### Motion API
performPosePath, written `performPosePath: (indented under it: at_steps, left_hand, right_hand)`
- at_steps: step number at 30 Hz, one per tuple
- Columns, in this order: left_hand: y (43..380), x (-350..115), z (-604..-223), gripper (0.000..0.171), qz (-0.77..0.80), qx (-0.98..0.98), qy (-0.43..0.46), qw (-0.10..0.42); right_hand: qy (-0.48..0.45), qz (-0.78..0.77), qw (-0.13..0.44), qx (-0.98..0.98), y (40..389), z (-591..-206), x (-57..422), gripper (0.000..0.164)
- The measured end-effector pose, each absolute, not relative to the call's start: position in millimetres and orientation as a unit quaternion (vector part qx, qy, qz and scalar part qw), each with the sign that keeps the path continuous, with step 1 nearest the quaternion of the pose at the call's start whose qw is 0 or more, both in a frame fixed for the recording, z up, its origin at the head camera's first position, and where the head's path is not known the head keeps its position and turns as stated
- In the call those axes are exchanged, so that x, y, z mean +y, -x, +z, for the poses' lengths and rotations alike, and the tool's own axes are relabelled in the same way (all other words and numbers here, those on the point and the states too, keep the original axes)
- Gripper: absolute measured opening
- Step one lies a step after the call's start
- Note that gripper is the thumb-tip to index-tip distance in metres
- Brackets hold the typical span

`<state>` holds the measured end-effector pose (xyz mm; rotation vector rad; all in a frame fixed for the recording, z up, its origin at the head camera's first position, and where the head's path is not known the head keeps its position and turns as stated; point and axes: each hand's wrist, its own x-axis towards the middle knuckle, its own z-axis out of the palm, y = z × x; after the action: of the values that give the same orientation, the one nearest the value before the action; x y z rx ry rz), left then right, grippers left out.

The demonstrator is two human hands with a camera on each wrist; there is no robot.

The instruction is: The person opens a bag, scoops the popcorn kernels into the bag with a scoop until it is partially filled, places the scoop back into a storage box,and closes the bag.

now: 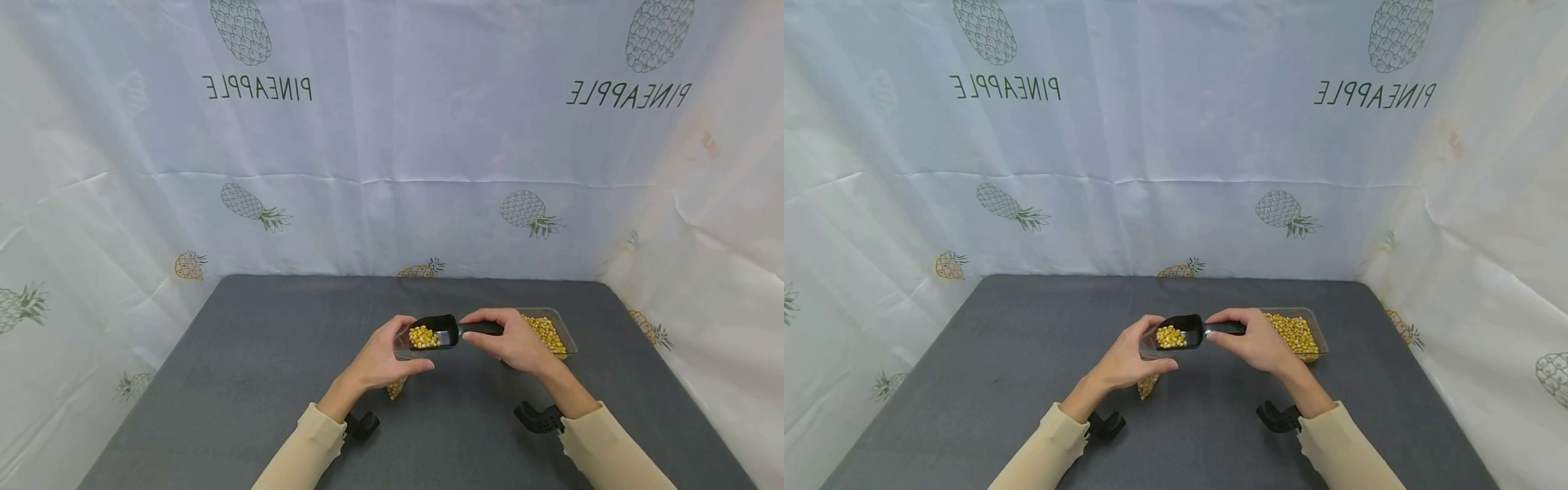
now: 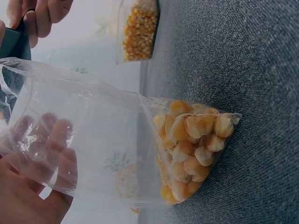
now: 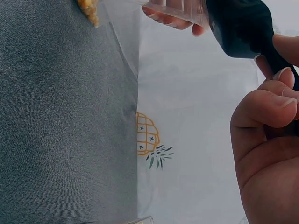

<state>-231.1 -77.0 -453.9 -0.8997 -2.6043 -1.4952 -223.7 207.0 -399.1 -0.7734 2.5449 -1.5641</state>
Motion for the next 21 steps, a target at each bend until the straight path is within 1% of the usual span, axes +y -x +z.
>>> performPosePath:
  at_steps: [6,21]
  left_hand:
    - [230,-77,-453,0.066,-0.475,-0.831,0.288,0.0]
    - [230,-77,-454,0.065,-0.48,-0.828,0.29,-0.004]
  right_hand:
    - [0.242,-0.489,0.034,0.837,224,-396,203,0.025]
    - [0.259,-0.456,0.035,0.851,224,-386,196,0.026]
